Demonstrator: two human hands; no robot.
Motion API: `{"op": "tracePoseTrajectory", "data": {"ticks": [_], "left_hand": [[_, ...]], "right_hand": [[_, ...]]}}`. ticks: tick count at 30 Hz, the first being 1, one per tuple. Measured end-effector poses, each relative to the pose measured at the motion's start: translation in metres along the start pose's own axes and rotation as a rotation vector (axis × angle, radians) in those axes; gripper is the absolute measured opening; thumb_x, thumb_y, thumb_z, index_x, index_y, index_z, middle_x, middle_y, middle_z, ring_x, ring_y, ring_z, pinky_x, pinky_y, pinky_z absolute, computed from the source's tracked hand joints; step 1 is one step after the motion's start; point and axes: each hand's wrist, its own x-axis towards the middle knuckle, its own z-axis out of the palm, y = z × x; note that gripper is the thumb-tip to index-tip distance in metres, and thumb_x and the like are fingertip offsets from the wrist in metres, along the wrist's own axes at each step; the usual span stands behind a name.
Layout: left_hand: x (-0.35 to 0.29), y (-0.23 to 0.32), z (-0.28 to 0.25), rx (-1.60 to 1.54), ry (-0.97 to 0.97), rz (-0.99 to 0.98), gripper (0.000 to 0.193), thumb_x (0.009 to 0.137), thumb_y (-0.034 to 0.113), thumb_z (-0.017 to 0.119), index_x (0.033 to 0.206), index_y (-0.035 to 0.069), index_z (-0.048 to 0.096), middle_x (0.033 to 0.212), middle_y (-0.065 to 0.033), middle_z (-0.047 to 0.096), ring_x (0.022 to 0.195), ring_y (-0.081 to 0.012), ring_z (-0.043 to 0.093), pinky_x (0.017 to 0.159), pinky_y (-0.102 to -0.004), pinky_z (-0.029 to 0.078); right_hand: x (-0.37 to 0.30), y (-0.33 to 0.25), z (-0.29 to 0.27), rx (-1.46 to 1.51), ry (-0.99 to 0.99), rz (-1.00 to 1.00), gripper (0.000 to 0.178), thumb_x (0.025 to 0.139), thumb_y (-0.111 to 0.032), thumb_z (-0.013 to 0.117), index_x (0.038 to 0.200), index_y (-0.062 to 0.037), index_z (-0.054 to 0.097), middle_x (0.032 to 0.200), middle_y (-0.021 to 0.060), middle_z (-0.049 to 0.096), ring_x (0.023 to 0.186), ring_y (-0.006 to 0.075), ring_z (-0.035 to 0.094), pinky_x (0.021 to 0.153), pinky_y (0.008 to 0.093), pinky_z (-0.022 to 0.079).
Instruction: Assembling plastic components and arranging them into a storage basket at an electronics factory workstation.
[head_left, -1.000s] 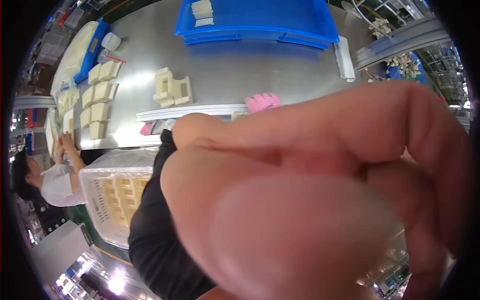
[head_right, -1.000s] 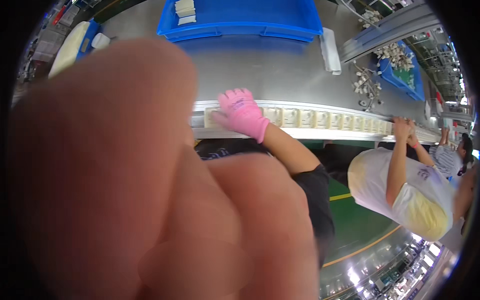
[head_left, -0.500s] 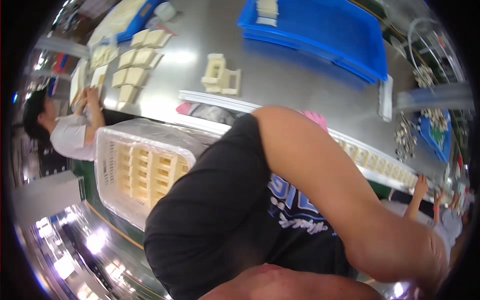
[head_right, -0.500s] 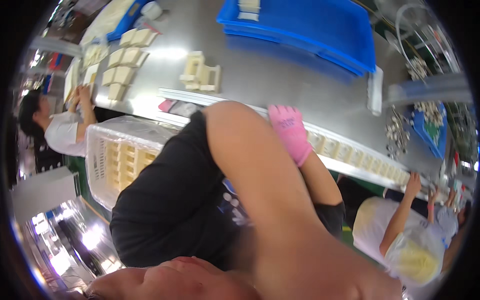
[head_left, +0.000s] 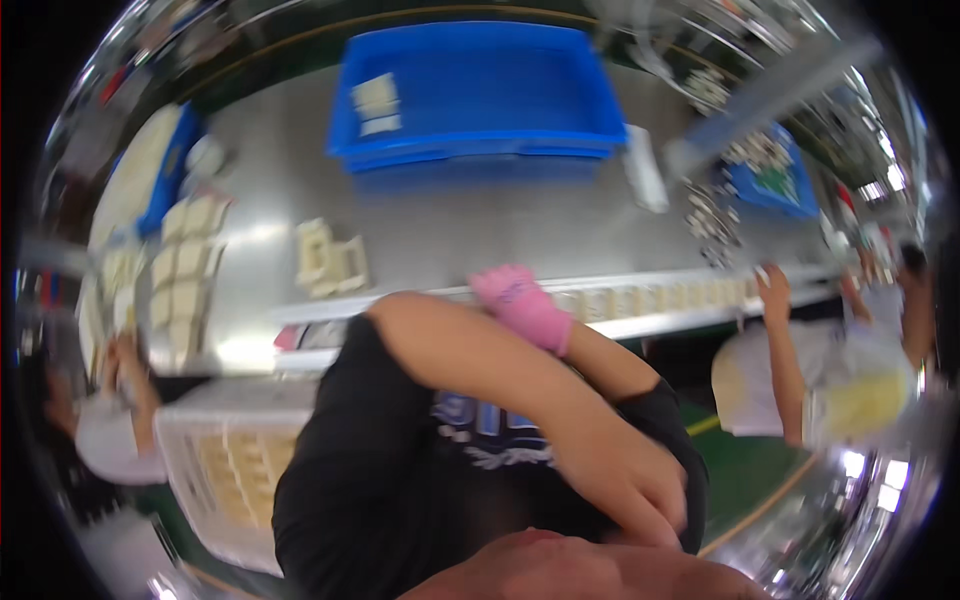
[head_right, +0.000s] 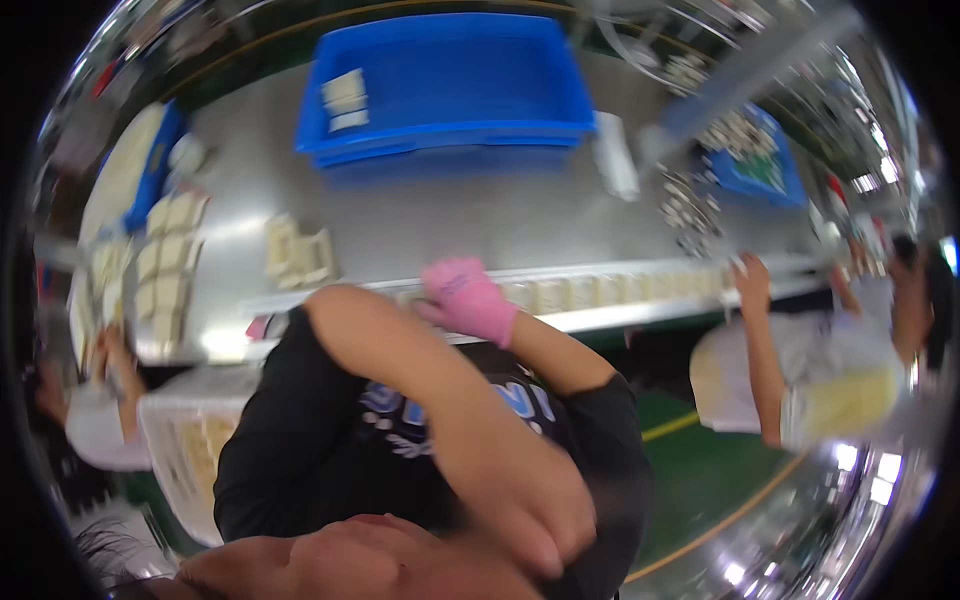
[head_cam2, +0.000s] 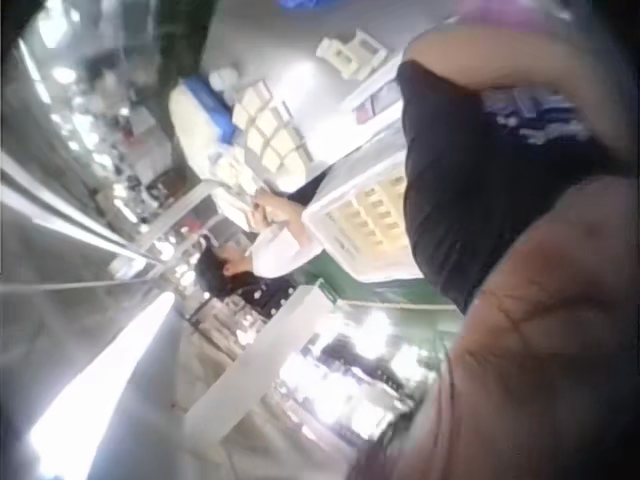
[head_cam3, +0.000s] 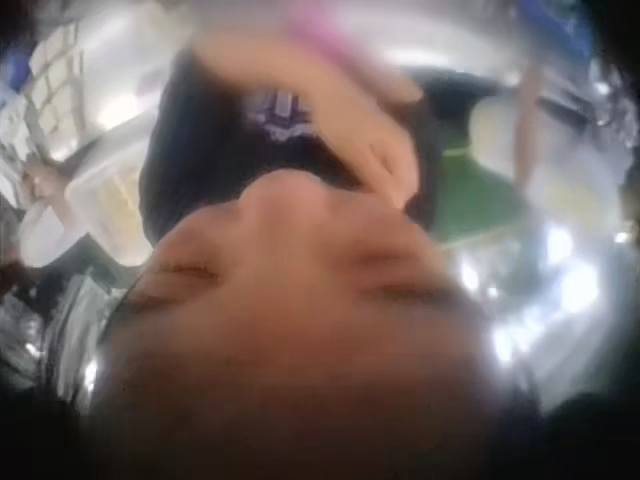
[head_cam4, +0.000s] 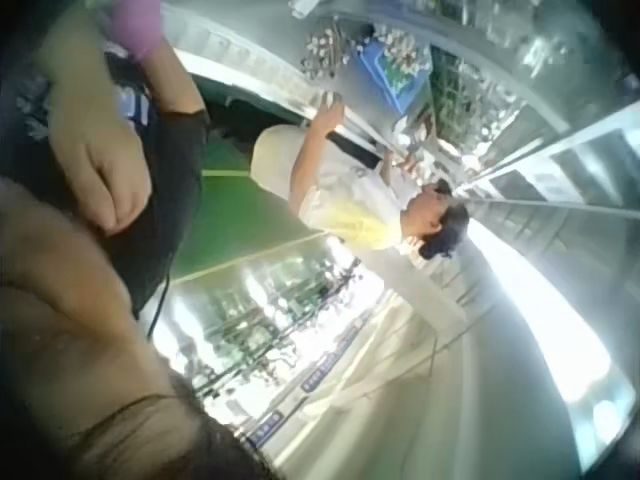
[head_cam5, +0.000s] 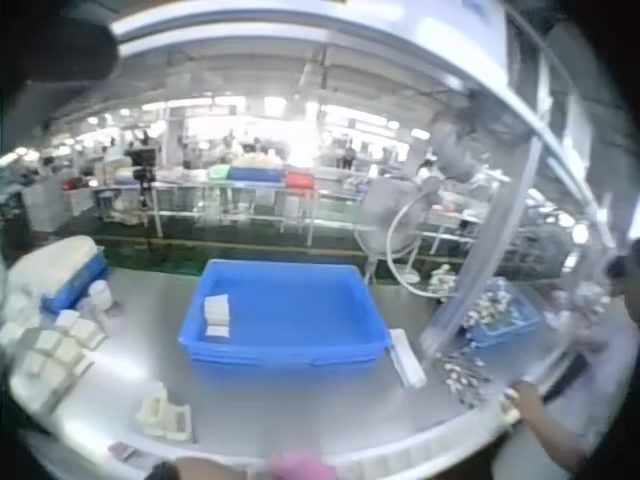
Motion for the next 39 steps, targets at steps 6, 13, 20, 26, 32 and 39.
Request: {"op": "tracePoseTrajectory", "data": {"ticks": [6, 13, 20, 26, 32, 39], "left_hand": [[-0.147, -0.016, -0.028, 0.898, 0.942, -0.572, 0.011, 0.081, 0.009, 0.049, 0.087, 0.0, 0.054, 0.093, -0.0114, 0.055, 0.089, -0.0223, 0.051, 0.079, -0.0312, 0.04], [-0.261, -0.026, -0.004, 1.004, 1.605, -0.783, 0.011, 0.083, 0.01, 0.049, 0.083, 0.0, 0.054, 0.09, -0.011, 0.058, 0.082, -0.0179, 0.053, 0.075, -0.0274, 0.04], [-0.288, -0.059, -0.014, 1.347, 1.364, -1.057, 0.014, 0.082, 0.013, 0.048, 0.083, 0.0, 0.053, 0.083, -0.0148, 0.056, 0.076, -0.0288, 0.053, 0.071, -0.0344, 0.041], [-0.277, -0.045, -0.005, 1.36, 1.206, -1.304, 0.018, 0.083, 0.016, 0.045, 0.084, -0.001, 0.054, 0.083, -0.019, 0.055, 0.078, -0.0367, 0.051, 0.069, -0.0412, 0.041], [-0.269, -0.049, -0.022, 1.4, 1.168, -1.315, 0.019, 0.082, 0.018, 0.044, 0.081, 0.001, 0.054, 0.081, -0.0186, 0.055, 0.077, -0.0358, 0.052, 0.07, -0.0424, 0.042], [-0.282, -0.039, -0.019, 1.105, 1.224, -1.102, 0.015, 0.079, 0.017, 0.05, 0.083, 0.002, 0.052, 0.086, -0.0162, 0.053, 0.083, -0.0339, 0.051, 0.072, -0.0402, 0.042]], "right_hand": [[-0.013, 0.013, 0.027, 0.282, 0.404, -0.213, 0.051, 0.069, -0.037, 0.054, 0.11, -0.0092, 0.046, 0.089, 0.0146, 0.051, 0.09, 0.0281, 0.049, 0.077, 0.0424, 0.034], [-0.024, -0.012, 0.002, 0.013, 0.303, -0.347, 0.028, 0.066, -0.033, 0.056, 0.081, -0.0093, 0.056, 0.093, 0.0107, 0.05, 0.092, 0.0276, 0.046, 0.076, 0.0381, 0.036], [-0.073, 0.028, -0.011, -0.067, 0.309, -0.095, 0.013, 0.063, -0.021, 0.054, 0.062, -0.0079, 0.056, 0.079, 0.01, 0.05, 0.083, 0.0248, 0.048, 0.071, 0.0364, 0.037], [-0.118, 0.083, -0.033, -0.104, 0.235, 0.311, 0.011, 0.061, -0.014, 0.053, 0.056, -0.004, 0.053, 0.073, 0.0136, 0.052, 0.077, 0.0292, 0.05, 0.071, 0.039, 0.039], [-0.171, 0.126, -0.04, -0.259, 0.491, 0.416, 0.014, 0.063, -0.015, 0.059, 0.07, -0.0049, 0.051, 0.087, 0.0141, 0.046, 0.09, 0.0339, 0.043, 0.082, 0.0474, 0.033], [-0.1, 0.098, -0.039, -0.155, 0.588, 0.337, 0.026, 0.066, -0.017, 0.059, 0.089, -0.0052, 0.053, 0.107, 0.0151, 0.047, 0.105, 0.0341, 0.04, 0.088, 0.0482, 0.029]]}}
